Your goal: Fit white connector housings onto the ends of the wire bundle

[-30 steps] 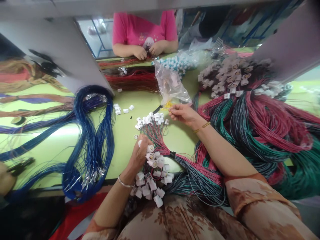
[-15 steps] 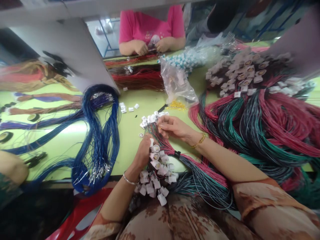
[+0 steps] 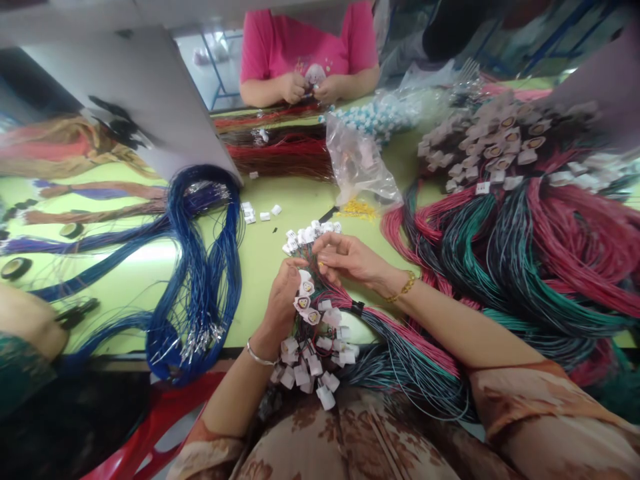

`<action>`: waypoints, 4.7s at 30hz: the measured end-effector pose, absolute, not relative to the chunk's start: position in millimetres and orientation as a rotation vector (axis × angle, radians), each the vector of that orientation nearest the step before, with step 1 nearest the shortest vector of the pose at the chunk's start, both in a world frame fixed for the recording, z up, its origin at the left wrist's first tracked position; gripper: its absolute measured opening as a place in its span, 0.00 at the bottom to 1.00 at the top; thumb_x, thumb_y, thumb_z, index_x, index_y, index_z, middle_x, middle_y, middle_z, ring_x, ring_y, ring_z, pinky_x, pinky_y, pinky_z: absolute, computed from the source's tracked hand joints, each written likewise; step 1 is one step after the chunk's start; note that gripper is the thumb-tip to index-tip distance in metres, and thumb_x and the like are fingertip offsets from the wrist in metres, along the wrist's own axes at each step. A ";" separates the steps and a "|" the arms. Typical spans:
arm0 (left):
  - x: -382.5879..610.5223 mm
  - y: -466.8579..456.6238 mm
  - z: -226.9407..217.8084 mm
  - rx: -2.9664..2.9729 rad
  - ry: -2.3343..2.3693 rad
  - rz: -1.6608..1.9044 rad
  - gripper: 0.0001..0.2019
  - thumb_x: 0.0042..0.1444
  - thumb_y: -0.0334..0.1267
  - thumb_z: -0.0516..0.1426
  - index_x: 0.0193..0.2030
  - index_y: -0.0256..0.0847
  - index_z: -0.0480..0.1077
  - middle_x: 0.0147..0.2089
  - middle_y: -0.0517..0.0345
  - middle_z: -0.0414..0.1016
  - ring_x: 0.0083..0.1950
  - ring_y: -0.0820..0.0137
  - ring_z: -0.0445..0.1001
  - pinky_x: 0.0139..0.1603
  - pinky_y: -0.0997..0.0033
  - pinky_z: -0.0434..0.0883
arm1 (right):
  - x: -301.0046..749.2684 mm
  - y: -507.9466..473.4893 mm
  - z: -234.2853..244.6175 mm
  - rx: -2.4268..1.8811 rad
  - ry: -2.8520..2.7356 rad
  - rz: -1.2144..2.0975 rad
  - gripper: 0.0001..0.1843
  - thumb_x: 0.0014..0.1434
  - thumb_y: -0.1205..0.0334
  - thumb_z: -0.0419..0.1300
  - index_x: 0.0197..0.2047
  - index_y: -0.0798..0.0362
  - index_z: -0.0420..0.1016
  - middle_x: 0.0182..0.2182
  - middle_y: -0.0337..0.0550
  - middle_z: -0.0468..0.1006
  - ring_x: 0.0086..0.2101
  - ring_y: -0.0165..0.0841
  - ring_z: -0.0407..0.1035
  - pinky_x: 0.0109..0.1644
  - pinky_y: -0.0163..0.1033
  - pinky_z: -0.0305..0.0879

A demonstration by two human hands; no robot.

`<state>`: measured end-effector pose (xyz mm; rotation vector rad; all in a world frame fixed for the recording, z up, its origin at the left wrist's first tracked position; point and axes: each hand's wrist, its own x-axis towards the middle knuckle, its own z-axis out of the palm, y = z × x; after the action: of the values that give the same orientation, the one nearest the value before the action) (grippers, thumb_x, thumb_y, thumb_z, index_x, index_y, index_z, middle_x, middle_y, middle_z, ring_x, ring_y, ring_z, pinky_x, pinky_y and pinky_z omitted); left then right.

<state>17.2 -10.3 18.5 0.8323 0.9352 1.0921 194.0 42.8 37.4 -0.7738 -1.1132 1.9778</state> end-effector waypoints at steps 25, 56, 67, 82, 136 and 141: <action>11.2 -13.1 13.9 0.924 0.970 1.117 0.22 0.58 0.58 0.61 0.43 0.39 0.70 0.30 0.62 0.70 0.27 0.76 0.65 0.28 0.75 0.63 | 184.1 23.5 50.2 -0.651 -1.941 0.624 0.07 0.63 0.73 0.55 0.38 0.53 0.72 0.32 0.40 0.74 0.33 0.29 0.67 0.39 0.37 0.66; 26.1 -30.2 24.7 2.226 0.746 0.640 0.17 0.71 0.43 0.46 0.31 0.41 0.65 0.29 0.56 0.70 0.32 0.68 0.68 0.37 0.67 0.65 | 191.1 28.0 49.5 -1.076 -1.873 1.019 0.13 0.66 0.60 0.51 0.46 0.56 0.74 0.26 0.38 0.76 0.25 0.26 0.66 0.30 0.34 0.60; 45.2 -42.3 17.2 3.021 0.586 0.315 0.09 0.66 0.30 0.50 0.41 0.35 0.71 0.38 0.46 0.77 0.38 0.62 0.73 0.42 0.62 0.67 | 126.9 37.3 52.9 -1.632 -2.782 0.462 0.26 0.58 0.40 0.64 0.36 0.59 0.79 0.35 0.60 0.82 0.36 0.46 0.77 0.34 0.41 0.62; -23.1 -10.0 15.0 2.011 1.806 0.449 0.22 0.64 0.35 0.53 0.64 0.31 0.62 0.40 0.41 0.81 0.41 0.53 0.80 0.42 0.59 0.71 | 125.5 23.6 30.4 -1.876 -2.574 0.313 0.24 0.65 0.58 0.53 0.61 0.61 0.57 0.45 0.61 0.79 0.41 0.48 0.78 0.39 0.44 0.68; 23.9 15.2 17.7 0.949 0.869 1.187 0.18 0.54 0.55 0.65 0.36 0.41 0.73 0.29 0.58 0.78 0.16 0.81 0.52 0.21 0.70 0.50 | 289.9 97.4 -0.3 -2.010 -1.906 0.336 0.07 0.63 0.63 0.56 0.35 0.55 0.73 0.35 0.51 0.82 0.37 0.39 0.75 0.44 0.40 0.67; 24.3 14.1 16.6 0.916 0.900 1.228 0.17 0.50 0.50 0.69 0.37 0.40 0.73 0.36 0.55 0.83 0.18 0.80 0.62 0.22 0.72 0.59 | 267.7 86.4 4.8 -1.421 -1.321 1.044 0.13 0.56 0.53 0.65 0.34 0.52 0.69 0.24 0.38 0.77 0.21 0.28 0.69 0.25 0.34 0.66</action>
<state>24.3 14.1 16.6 0.9160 0.9004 1.2277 267.7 86.4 4.8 -1.4209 -1.3215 1.0437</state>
